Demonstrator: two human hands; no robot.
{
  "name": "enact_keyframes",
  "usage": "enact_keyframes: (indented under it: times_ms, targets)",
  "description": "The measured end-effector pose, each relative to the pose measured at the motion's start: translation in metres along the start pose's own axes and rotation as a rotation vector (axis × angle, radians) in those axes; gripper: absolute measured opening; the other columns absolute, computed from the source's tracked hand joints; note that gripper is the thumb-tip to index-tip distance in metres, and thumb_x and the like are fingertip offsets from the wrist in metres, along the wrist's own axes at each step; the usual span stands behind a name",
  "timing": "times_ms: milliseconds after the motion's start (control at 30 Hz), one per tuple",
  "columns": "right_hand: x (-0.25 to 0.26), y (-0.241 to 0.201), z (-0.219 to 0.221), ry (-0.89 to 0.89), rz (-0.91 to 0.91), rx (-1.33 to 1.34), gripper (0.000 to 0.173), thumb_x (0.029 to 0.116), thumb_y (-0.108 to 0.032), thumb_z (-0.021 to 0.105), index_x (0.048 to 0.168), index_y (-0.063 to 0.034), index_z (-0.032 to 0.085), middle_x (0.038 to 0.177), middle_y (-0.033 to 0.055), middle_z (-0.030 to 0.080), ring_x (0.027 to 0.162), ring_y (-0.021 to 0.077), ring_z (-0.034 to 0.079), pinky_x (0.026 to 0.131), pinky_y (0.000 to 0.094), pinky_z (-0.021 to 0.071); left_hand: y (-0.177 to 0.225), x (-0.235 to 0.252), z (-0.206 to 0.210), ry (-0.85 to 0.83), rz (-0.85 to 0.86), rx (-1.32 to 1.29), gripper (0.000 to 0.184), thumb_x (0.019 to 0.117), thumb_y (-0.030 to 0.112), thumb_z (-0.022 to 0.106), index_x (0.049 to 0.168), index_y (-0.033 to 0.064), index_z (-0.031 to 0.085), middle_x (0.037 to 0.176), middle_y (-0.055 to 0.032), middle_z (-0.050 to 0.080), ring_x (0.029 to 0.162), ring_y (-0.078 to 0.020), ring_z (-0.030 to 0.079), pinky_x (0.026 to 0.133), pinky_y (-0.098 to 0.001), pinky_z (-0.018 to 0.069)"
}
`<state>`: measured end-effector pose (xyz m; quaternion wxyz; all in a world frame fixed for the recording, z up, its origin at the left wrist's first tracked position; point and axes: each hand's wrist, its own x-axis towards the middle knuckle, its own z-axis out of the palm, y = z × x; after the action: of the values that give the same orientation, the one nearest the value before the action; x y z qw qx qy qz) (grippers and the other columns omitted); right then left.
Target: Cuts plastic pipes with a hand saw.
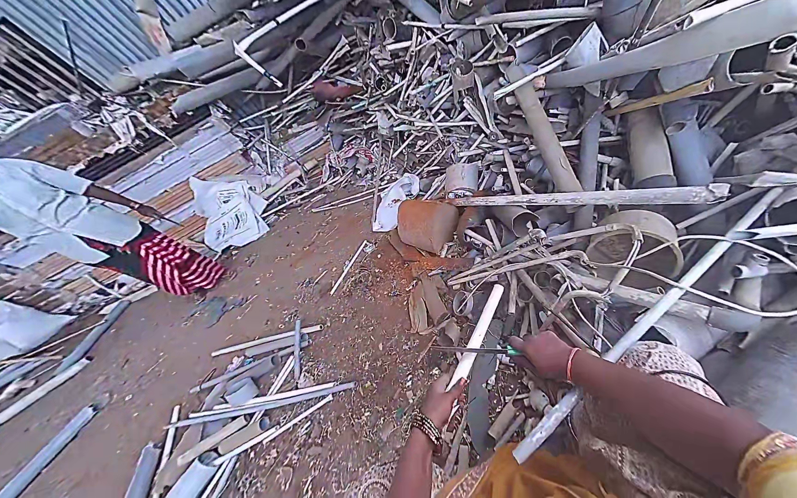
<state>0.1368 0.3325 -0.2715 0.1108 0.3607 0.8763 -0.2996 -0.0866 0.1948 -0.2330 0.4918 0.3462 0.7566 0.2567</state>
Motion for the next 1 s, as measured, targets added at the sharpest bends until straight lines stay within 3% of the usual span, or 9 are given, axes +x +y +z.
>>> enact_keyframes:
  times_ms: [100, 233, 300, 400, 500, 633, 767, 900, 1000]
  targets:
    - [0.01, 0.01, -0.004, 0.059, 0.241, 0.155, 0.054, 0.1116, -0.043, 0.039, 0.143, 0.0, 0.046, 0.121, 0.0293, 0.066, 0.116, 0.0479, 0.065, 0.095, 0.0647, 0.0499, 0.006, -0.001, 0.001, -0.042, -0.011, -0.141, 0.023, 0.1094, 0.011, 0.048, 0.12, -0.0085, 0.056, 0.082, -0.005, 0.059, 0.068, -0.0084, 0.059, 0.068, -0.0241, 0.0526]
    - [0.004, 0.005, -0.005, 0.009, 0.04, 0.019, 0.05, 0.1108, -0.042, 0.043, 0.138, -0.001, 0.051, 0.111, 0.0301, 0.067, 0.108, 0.0503, 0.066, 0.088, 0.0668, 0.0499, 0.0, 0.002, -0.003, -0.086, 0.048, -0.221, 0.018, 0.109, 0.01, 0.048, 0.111, -0.0053, 0.057, 0.073, -0.001, 0.059, 0.059, -0.0061, 0.057, 0.059, -0.0208, 0.0514]
    - [0.006, 0.01, -0.003, 0.024, 0.131, 0.049, 0.051, 0.1111, -0.043, 0.041, 0.139, -0.0013, 0.05, 0.114, 0.0297, 0.067, 0.111, 0.0495, 0.066, 0.09, 0.0658, 0.0505, -0.002, 0.001, -0.003, -0.086, 0.06, -0.217, 0.016, 0.1071, 0.01, 0.052, 0.113, -0.0047, 0.058, 0.074, -0.0003, 0.058, 0.059, -0.0053, 0.055, 0.059, -0.0206, 0.05]
    - [0.011, 0.015, -0.007, 0.059, 0.309, 0.055, 0.052, 0.1108, -0.044, 0.041, 0.141, -0.0026, 0.049, 0.119, 0.0285, 0.068, 0.114, 0.0476, 0.066, 0.093, 0.0642, 0.0513, -0.004, 0.005, -0.002, -0.062, 0.114, -0.096, 0.027, 0.101, 0.01, 0.064, 0.12, -0.0078, 0.059, 0.091, -0.0087, 0.063, 0.074, -0.0102, 0.059, 0.072, -0.0269, 0.0519]
    - [0.011, 0.001, 0.001, 0.039, 0.104, -0.051, 0.052, 0.1088, -0.045, 0.048, 0.136, -0.0007, 0.055, 0.108, 0.0306, 0.07, 0.107, 0.051, 0.068, 0.089, 0.0671, 0.051, -0.003, 0.005, -0.01, -0.057, 0.127, 0.051, 0.05, 0.0989, 0.016, 0.069, 0.138, -0.0115, 0.053, 0.128, -0.0295, 0.062, 0.116, -0.0337, 0.063, 0.107, -0.0463, 0.0478]
    - [0.022, 0.018, 0.007, 0.138, 0.287, 0.011, 0.05, 0.1086, -0.041, 0.048, 0.138, -0.0003, 0.053, 0.114, 0.0316, 0.069, 0.11, 0.0522, 0.067, 0.089, 0.0675, 0.0523, -0.003, 0.005, -0.004, -0.083, 0.101, -0.048, 0.052, 0.1016, 0.014, 0.065, 0.144, -0.0103, 0.045, 0.135, -0.0309, 0.057, 0.118, -0.0349, 0.062, 0.106, -0.0466, 0.0477]
    - [0.002, 0.009, 0.006, 0.129, 0.009, -0.075, 0.051, 0.1072, -0.04, 0.051, 0.129, 0.0051, 0.059, 0.102, 0.0336, 0.071, 0.1, 0.0559, 0.068, 0.083, 0.0708, 0.0509, 0.001, 0.003, -0.001, -0.078, 0.118, -0.023, 0.053, 0.1031, 0.012, 0.062, 0.146, -0.0102, 0.041, 0.138, -0.0331, 0.054, 0.125, -0.0389, 0.059, 0.11, -0.0489, 0.0452]
    - [0.016, 0.015, 0.007, 0.128, 0.263, -0.056, 0.05, 0.1087, -0.043, 0.047, 0.137, -0.0024, 0.053, 0.114, 0.0298, 0.07, 0.109, 0.0514, 0.068, 0.088, 0.0659, 0.053, -0.001, 0.008, -0.002, -0.1, 0.051, 0.088, 0.055, 0.1032, 0.012, 0.062, 0.15, -0.0069, 0.039, 0.146, -0.032, 0.05, 0.134, -0.0403, 0.053, 0.114, -0.0514, 0.0407]
    - [0.006, 0.007, 0.008, 0.085, 0.167, -0.127, 0.05, 0.1083, -0.042, 0.048, 0.135, 0.0001, 0.056, 0.11, 0.0319, 0.071, 0.107, 0.0537, 0.068, 0.087, 0.0679, 0.0522, -0.004, 0.008, 0.003, -0.114, 0.015, 0.079, 0.053, 0.1035, 0.012, 0.062, 0.149, -0.0065, 0.041, 0.142, -0.0321, 0.052, 0.127, -0.0413, 0.058, 0.108, -0.053, 0.0461]
